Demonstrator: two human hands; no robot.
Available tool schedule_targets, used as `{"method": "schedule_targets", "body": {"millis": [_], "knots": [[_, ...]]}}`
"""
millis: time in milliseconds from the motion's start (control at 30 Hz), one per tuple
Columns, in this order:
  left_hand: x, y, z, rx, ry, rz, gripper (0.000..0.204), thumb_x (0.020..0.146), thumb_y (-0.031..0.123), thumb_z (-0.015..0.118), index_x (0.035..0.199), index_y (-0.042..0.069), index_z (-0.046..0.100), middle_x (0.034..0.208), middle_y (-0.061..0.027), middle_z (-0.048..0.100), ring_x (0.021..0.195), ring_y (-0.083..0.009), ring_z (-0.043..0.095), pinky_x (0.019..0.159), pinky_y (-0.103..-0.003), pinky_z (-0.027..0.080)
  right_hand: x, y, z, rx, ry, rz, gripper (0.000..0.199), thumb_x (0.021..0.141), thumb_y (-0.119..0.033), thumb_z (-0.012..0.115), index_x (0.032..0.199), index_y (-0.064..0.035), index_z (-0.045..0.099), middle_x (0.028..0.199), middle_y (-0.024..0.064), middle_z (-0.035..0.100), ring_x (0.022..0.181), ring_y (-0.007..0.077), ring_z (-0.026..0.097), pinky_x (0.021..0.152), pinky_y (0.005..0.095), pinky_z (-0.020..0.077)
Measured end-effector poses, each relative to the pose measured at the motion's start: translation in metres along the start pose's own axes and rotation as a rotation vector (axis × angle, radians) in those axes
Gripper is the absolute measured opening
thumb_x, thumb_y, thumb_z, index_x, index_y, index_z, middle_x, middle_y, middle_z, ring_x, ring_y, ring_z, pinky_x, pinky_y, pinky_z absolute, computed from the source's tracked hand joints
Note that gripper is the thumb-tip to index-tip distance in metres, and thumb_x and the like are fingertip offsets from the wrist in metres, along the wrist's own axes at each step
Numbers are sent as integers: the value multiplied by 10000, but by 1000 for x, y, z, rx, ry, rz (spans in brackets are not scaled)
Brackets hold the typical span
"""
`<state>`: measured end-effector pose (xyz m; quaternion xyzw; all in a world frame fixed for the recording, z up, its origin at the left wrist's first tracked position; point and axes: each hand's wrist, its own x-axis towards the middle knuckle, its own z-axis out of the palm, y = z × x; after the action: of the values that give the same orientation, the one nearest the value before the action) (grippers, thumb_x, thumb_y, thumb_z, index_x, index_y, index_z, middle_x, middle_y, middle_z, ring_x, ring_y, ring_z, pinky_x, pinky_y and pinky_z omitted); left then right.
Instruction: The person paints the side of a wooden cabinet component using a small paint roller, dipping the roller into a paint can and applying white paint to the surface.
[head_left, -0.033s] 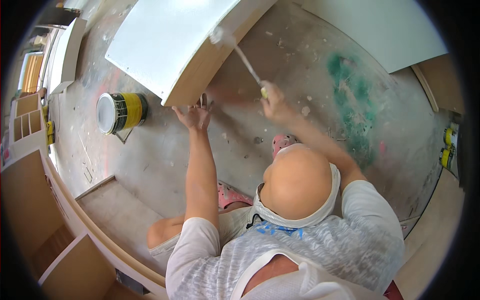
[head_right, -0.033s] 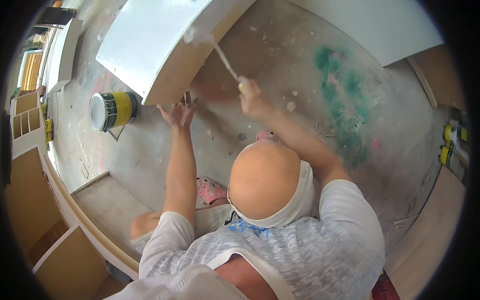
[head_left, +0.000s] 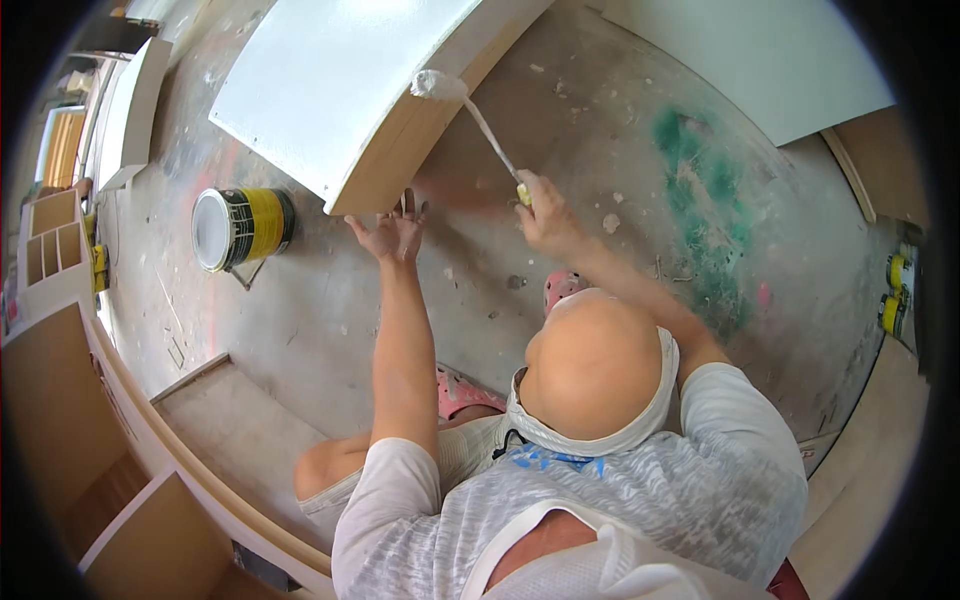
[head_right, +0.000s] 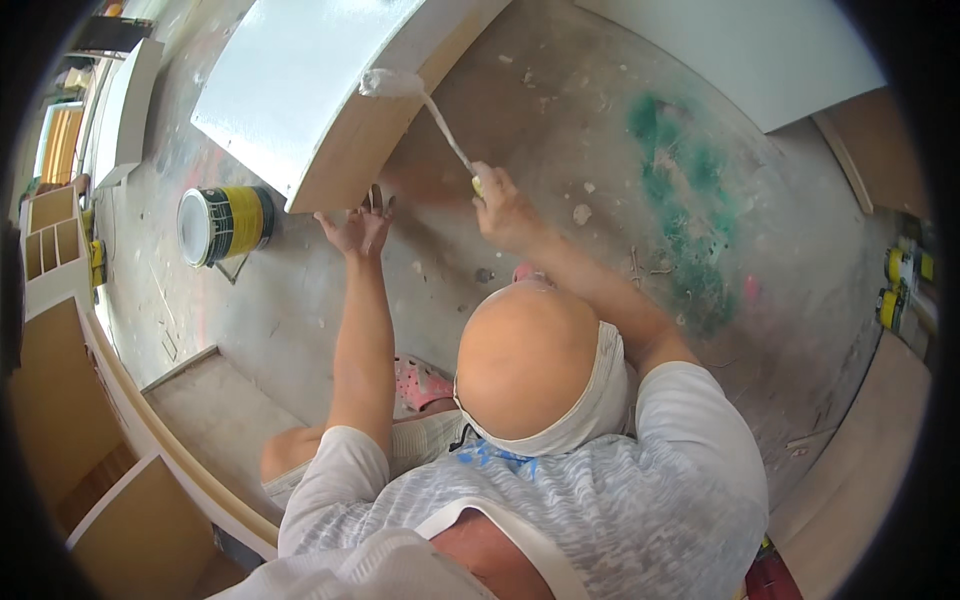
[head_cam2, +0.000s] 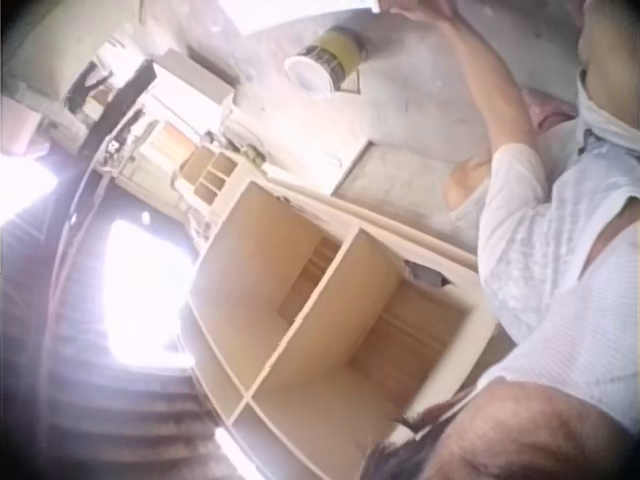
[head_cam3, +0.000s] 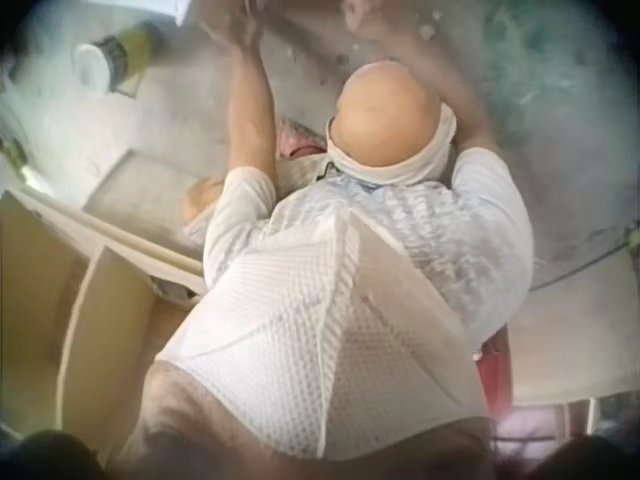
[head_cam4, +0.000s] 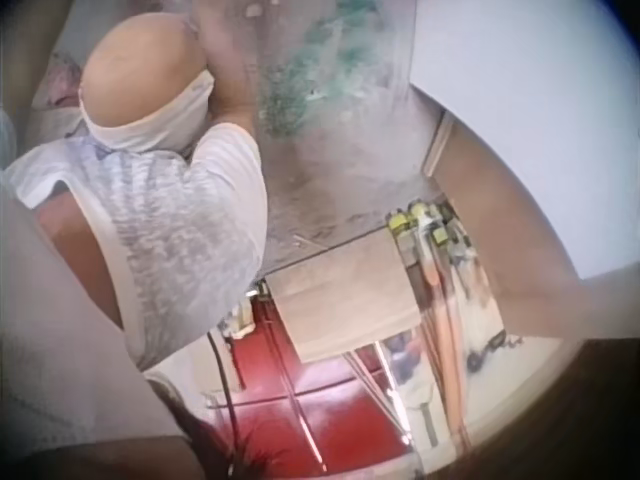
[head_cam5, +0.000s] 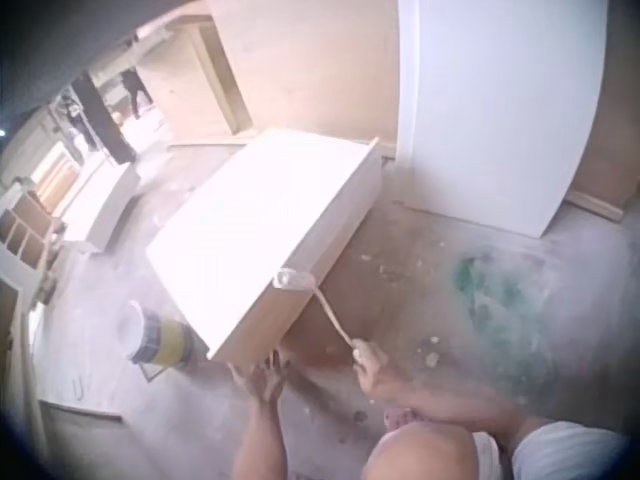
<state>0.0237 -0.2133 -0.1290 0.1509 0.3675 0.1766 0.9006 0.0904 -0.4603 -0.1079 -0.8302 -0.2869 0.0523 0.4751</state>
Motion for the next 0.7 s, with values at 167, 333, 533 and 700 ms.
{"method": "schedule_targets", "body": {"millis": [167, 333, 533, 700], "knots": [[9, 2, -12, -310, -37, -62, 852, 759, 732, 426, 1252, 37, 406, 1211, -112, 431, 1139, -336, 423, 1009, -512, 263, 37, -7, -14, 15, 95, 131, 558, 781, -38, 570, 1295, 23, 361, 1087, 303, 497, 989, 442, 509, 848, 459, 430], [10, 1, -14, -261, -36, -88, 847, 760, 725, 434, 1227, 19, 422, 1175, -121, 453, 1123, -333, 425, 990, -512, 293, 124, 17, -68, -244, 255, 270, 587, 790, -148, 594, 1327, -48, 376, 895, 201, 615, 840, 335, 609, 752, 397, 481], [1, 5, -23, -79, -36, -83, 827, 735, 739, 455, 1153, 25, 468, 1134, -95, 474, 1070, -291, 453, 979, -533, 278, 124, -28, -52, 73, 105, 529, 584, 763, -92, 572, 1308, -10, 381, 1002, 285, 573, 947, 396, 582, 817, 434, 467], [-4, -14, 2, -99, 13, -130, 826, 708, 749, 483, 1113, 28, 476, 1079, -93, 474, 993, -273, 474, 948, -510, 295, 10, 7, 38, 137, 203, 97, 610, 767, -82, 585, 1332, -7, 369, 1000, 261, 575, 836, 309, 594, 743, 375, 483]]}}
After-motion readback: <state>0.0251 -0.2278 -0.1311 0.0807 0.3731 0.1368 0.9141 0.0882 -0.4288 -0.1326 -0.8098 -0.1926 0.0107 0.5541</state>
